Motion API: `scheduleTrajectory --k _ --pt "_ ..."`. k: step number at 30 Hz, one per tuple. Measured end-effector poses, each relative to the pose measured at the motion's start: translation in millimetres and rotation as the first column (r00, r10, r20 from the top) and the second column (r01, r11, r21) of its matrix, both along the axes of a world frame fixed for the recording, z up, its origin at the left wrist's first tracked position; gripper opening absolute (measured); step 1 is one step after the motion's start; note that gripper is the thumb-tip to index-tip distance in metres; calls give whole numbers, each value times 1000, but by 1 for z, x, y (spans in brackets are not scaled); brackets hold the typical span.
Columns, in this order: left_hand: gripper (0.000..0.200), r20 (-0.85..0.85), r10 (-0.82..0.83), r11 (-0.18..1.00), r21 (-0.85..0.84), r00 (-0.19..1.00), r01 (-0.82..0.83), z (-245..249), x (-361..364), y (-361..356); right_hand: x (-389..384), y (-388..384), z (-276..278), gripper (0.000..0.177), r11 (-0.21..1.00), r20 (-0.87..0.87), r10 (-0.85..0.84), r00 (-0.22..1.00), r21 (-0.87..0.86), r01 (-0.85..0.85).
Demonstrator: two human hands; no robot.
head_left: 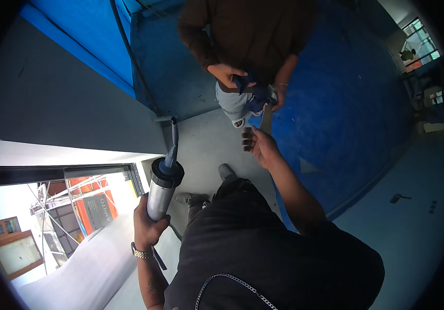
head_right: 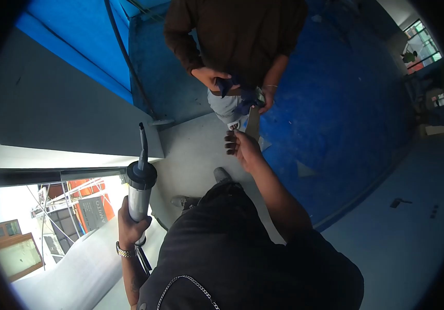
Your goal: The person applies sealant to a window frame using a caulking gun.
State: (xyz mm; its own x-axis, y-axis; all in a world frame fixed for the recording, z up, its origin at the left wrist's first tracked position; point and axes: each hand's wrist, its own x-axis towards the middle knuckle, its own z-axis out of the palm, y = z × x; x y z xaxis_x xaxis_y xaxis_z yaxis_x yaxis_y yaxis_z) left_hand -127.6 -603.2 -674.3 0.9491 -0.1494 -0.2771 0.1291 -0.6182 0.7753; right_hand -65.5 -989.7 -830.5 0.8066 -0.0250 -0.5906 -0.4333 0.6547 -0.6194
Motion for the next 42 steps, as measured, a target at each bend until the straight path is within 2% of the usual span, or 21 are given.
scheduleTrajectory --k 2,4,11,13,14,16,17,18,20,21,22,24,26,28,31,34,36,40,42 --pt "51 -19 -14 1000 3 1000 14 -2 3 -9 13 -13 -5 30 996 -28 -82 996 17 83" --pt "52 -34 -33 999 8 999 33 -3 9 -16 29 -12 -23 31 962 28 -157 987 228 147" --pt "58 -42 -137 987 76 990 140 -6 36 -30 59 20 -55 43 954 21 -176 984 249 165" --pt "62 -64 -156 982 95 986 161 -3 42 -33 72 25 -50 53 914 -60 -317 947 249 321" --pt "62 -72 -153 982 102 986 160 -3 44 -34 77 25 -46 53 912 -68 -315 947 255 321" --pt "62 -85 -179 974 128 980 189 -4 49 -37 92 24 -39 62 773 -119 -438 891 456 441" --pt "62 -85 -174 976 119 981 183 -6 50 -38 91 18 -45 54 755 -28 -383 923 566 330" --pt "62 -88 -169 976 126 982 179 -6 51 -38 93 18 -52 54 752 -32 -379 925 572 328" --pt "62 -126 -180 970 140 976 197 -6 52 -37 95 21 -60 38 859 120 -299 947 466 212" --pt "62 -141 -183 967 152 973 204 -6 54 -37 90 18 -49 19 788 -20 -358 934 530 313" --pt "62 -149 -179 967 156 973 202 -6 55 -39 84 15 -57 19 786 -29 -354 935 532 314" --pt "61 -108 -211 954 194 971 229 -9 58 -45 71 6 -78 17 802 -146 -230 962 532 272" --pt "61 -121 -245 942 206 962 266 -14 62 -49 51 0 -82 17 787 -152 -192 970 566 245" --pt "60 -136 -280 927 219 950 304 -19 65 -56 32 -1 -76 17 768 -158 -155 975 601 220" --pt "62 -178 -329 888 276 928 368 -22 67 -70 11 0 -35 18 724 -133 -204 970 646 241" --pt "64 -195 -349 854 336 917 397 -28 64 -75 -5 3 -5 29 712 -37 -235 971 673 198" --pt "64 -198 -352 851 339 915 401 -30 58 -75 -12 5 -1 31 756 158 -223 962 651 69" --pt "66 -250 -327 843 359 911 401 -30 49 -70 -17 10 14 29 774 244 -203 948 634 3" --pt "66 -243 -310 851 360 919 382 -31 43 -68 -17 11 19 28 688 226 -235 945 725 -2"
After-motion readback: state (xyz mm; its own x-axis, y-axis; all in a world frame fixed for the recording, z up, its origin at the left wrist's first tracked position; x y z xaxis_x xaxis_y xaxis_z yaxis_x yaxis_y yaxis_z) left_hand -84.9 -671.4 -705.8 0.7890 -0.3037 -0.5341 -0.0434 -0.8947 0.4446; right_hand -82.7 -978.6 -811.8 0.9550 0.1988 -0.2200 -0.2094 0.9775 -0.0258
